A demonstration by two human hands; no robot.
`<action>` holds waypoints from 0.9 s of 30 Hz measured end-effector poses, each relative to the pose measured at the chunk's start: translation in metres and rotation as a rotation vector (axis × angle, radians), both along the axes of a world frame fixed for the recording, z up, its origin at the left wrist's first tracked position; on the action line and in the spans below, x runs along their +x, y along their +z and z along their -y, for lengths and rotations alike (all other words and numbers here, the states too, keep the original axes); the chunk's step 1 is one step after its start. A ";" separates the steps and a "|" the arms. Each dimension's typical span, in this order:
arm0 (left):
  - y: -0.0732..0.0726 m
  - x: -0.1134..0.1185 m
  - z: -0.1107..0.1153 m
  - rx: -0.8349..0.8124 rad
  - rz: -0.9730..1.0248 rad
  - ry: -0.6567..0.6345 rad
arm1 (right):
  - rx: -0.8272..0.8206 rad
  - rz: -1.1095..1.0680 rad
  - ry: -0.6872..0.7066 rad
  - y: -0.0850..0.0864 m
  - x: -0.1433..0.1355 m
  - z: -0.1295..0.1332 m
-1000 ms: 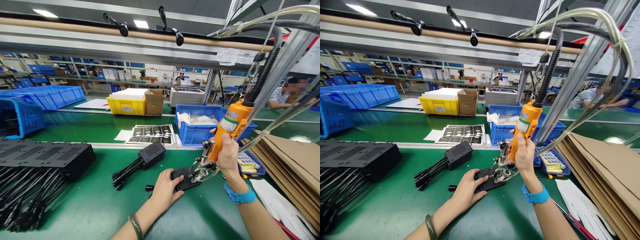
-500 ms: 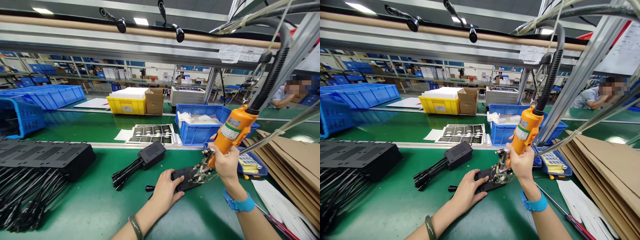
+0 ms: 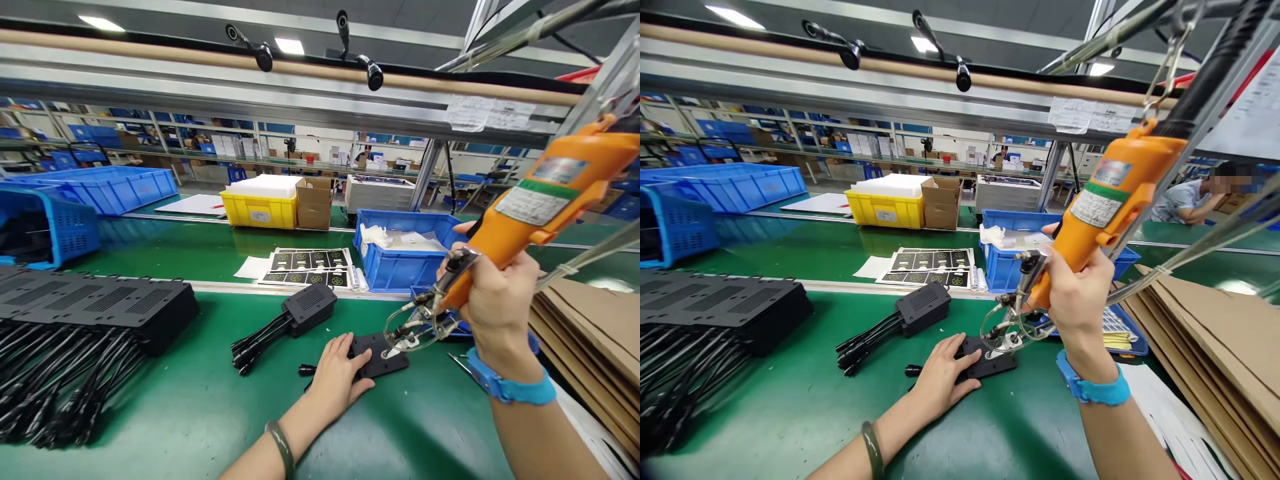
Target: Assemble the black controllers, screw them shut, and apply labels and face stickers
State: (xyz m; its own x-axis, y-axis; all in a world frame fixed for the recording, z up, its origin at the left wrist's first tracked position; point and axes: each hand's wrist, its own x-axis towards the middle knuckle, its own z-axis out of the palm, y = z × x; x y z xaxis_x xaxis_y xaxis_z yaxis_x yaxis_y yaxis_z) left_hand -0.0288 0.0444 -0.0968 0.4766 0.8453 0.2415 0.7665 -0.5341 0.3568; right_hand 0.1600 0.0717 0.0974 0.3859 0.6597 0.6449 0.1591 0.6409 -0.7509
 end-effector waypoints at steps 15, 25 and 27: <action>0.002 0.000 -0.001 -0.009 0.036 -0.013 | -0.114 0.006 -0.013 -0.061 -0.021 -0.002; 0.000 0.001 -0.001 -0.020 0.027 -0.013 | -0.087 0.038 -0.010 -0.070 -0.030 0.013; 0.000 0.000 -0.003 -0.023 0.020 -0.026 | -0.087 0.049 0.017 -0.071 -0.028 0.014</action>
